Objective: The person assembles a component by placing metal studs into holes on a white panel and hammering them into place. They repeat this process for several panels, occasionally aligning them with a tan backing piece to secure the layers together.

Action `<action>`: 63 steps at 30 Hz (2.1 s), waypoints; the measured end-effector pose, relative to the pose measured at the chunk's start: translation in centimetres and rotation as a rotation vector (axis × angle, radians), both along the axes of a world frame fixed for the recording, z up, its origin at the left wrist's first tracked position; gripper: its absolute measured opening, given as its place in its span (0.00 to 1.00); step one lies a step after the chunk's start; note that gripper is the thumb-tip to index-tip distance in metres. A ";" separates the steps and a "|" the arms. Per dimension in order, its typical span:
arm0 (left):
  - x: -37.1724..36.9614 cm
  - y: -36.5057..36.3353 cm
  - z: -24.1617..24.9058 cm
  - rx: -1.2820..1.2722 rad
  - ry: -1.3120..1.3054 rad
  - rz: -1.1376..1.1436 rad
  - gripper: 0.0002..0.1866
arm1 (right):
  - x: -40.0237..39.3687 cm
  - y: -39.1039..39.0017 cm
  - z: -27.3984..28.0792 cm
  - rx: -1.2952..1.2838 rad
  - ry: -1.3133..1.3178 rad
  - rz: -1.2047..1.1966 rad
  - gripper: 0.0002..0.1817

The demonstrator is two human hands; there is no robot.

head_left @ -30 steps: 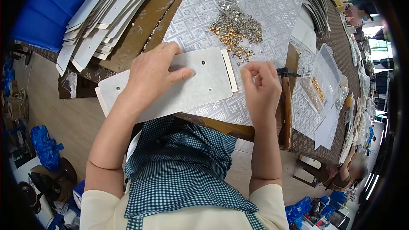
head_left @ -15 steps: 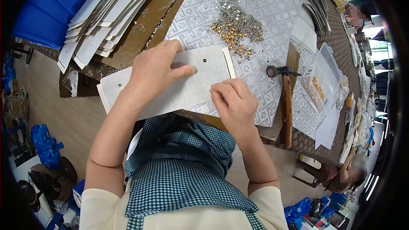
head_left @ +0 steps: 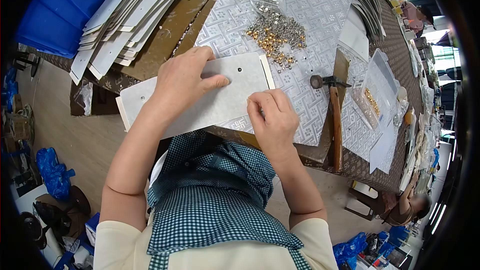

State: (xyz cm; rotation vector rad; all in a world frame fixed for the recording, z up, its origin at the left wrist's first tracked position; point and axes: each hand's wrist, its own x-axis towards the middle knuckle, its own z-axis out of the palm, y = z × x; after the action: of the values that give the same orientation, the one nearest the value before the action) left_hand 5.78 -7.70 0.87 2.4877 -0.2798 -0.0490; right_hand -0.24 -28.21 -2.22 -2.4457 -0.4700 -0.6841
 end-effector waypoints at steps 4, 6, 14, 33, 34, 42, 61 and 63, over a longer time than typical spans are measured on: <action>0.1 0.1 0.0 0.005 0.004 -0.003 0.24 | -0.2 -0.4 0.0 -0.067 -0.037 0.039 0.10; 0.1 0.0 0.0 0.012 0.007 -0.004 0.24 | -0.4 -0.6 0.2 -0.083 -0.044 0.073 0.10; -0.1 0.2 -0.1 0.011 -0.007 -0.009 0.25 | -0.6 -1.3 -0.4 0.209 0.204 -0.006 0.09; -0.1 -0.1 0.2 0.019 0.034 -0.004 0.25 | -4.3 -17.4 2.8 -0.087 0.564 -0.628 0.17; 0.0 0.0 0.0 0.021 0.028 -0.010 0.25 | -4.5 -17.6 2.6 -0.060 0.522 -0.608 0.16; 0.1 0.1 0.1 0.030 0.050 -0.006 0.27 | -7.6 -10.3 8.9 0.411 0.158 -0.297 0.09; 0.0 0.1 -0.1 0.051 0.014 -0.019 0.25 | -7.0 -5.4 9.5 0.613 -0.017 -0.019 0.12; -0.1 0.2 -0.1 0.033 0.026 -0.013 0.25 | -7.1 -6.8 6.2 0.043 0.291 -0.118 0.10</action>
State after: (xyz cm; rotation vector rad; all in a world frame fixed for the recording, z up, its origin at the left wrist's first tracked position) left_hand 5.67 -7.48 0.78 2.5157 -0.2870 -0.0914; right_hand -7.29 -34.98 4.01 -2.4932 -0.1957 -0.3699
